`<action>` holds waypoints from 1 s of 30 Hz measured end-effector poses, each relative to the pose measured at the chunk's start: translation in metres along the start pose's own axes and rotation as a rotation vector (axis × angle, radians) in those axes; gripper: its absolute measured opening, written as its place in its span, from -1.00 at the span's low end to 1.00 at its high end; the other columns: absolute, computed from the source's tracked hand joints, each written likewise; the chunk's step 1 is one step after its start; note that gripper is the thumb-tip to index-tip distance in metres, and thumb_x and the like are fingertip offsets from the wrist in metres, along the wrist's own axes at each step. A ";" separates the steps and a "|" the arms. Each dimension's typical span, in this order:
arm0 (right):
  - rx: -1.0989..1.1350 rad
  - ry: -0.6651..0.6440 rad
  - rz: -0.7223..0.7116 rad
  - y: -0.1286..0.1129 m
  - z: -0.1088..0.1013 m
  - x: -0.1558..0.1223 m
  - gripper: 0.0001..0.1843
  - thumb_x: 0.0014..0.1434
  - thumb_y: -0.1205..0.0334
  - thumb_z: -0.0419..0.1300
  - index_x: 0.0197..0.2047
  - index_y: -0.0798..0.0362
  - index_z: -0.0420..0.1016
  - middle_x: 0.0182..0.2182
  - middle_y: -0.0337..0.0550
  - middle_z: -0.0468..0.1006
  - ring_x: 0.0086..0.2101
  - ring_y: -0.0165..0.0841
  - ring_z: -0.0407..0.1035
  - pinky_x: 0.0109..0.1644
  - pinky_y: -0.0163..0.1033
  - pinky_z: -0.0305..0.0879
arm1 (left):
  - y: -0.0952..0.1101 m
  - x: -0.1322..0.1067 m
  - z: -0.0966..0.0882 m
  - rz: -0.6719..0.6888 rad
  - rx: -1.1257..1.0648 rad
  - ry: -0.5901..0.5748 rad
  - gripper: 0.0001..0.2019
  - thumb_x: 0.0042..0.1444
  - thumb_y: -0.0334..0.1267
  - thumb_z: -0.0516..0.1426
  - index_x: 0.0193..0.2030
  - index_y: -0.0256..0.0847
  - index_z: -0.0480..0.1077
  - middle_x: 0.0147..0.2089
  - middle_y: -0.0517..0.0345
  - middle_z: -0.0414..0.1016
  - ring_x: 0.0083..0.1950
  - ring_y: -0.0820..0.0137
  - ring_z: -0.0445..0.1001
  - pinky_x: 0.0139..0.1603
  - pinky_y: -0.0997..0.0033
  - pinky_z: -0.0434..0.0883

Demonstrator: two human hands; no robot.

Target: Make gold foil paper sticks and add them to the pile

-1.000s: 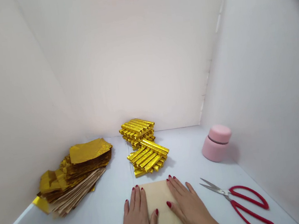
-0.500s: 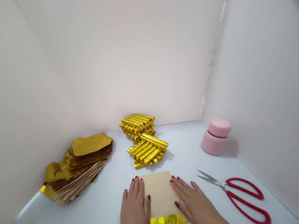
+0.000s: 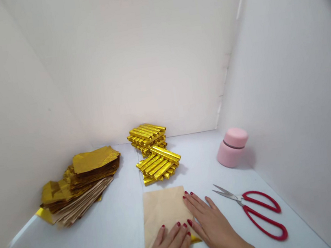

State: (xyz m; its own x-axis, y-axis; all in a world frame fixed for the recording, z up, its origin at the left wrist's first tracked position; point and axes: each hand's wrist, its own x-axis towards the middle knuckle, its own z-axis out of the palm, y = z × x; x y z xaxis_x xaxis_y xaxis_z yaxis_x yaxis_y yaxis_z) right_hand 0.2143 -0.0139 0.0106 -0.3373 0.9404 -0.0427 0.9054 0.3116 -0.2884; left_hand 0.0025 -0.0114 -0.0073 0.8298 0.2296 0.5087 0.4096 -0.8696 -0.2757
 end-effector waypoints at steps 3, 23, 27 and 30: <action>0.007 0.037 0.004 -0.001 0.000 -0.001 -0.48 0.32 0.11 -0.21 0.30 0.06 -0.01 0.28 -0.12 -0.02 0.25 -0.18 -0.11 0.22 0.17 -0.05 | 0.001 -0.005 0.010 -0.031 0.033 -0.062 -0.47 0.26 0.09 -0.17 0.07 -0.25 0.35 0.08 0.13 0.45 0.11 0.37 0.31 0.25 0.36 -0.02; -0.082 0.123 -0.177 -0.011 0.012 -0.005 -0.49 0.27 0.28 -0.13 0.29 0.07 0.02 0.27 -0.07 0.02 0.21 -0.14 0.00 0.15 0.14 0.08 | 0.006 -0.043 0.004 -0.089 -0.005 -0.068 -0.67 0.35 -0.30 -0.16 0.15 -0.08 0.27 0.05 0.24 0.47 0.07 0.51 0.37 0.12 0.55 0.18; -0.173 0.239 -0.492 -0.023 0.029 -0.005 -0.41 0.27 0.28 -0.08 0.33 0.08 -0.14 0.18 -0.04 0.24 0.10 -0.21 0.24 0.06 -0.05 0.23 | 0.004 -0.035 -0.001 -0.038 0.046 -0.069 -0.67 0.35 -0.23 -0.14 0.01 -0.17 0.40 -0.02 0.26 0.52 -0.01 0.47 0.42 0.09 0.55 0.20; -0.236 0.303 -0.553 -0.022 0.039 -0.009 -0.44 0.32 0.24 -0.13 0.34 0.05 -0.18 0.08 -0.10 0.39 0.00 -0.30 0.36 -0.03 -0.22 0.28 | 0.003 -0.031 -0.004 -0.028 0.057 -0.078 -0.64 0.36 -0.21 -0.17 -0.03 -0.16 0.43 -0.04 0.29 0.54 -0.04 0.47 0.43 0.04 0.56 0.23</action>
State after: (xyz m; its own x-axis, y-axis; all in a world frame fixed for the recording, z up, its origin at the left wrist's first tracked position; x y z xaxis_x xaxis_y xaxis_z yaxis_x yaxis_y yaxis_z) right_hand 0.1874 -0.0341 -0.0205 -0.7111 0.6200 0.3316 0.6643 0.7470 0.0278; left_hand -0.0235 -0.0229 -0.0204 0.8441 0.2884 0.4521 0.4517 -0.8368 -0.3095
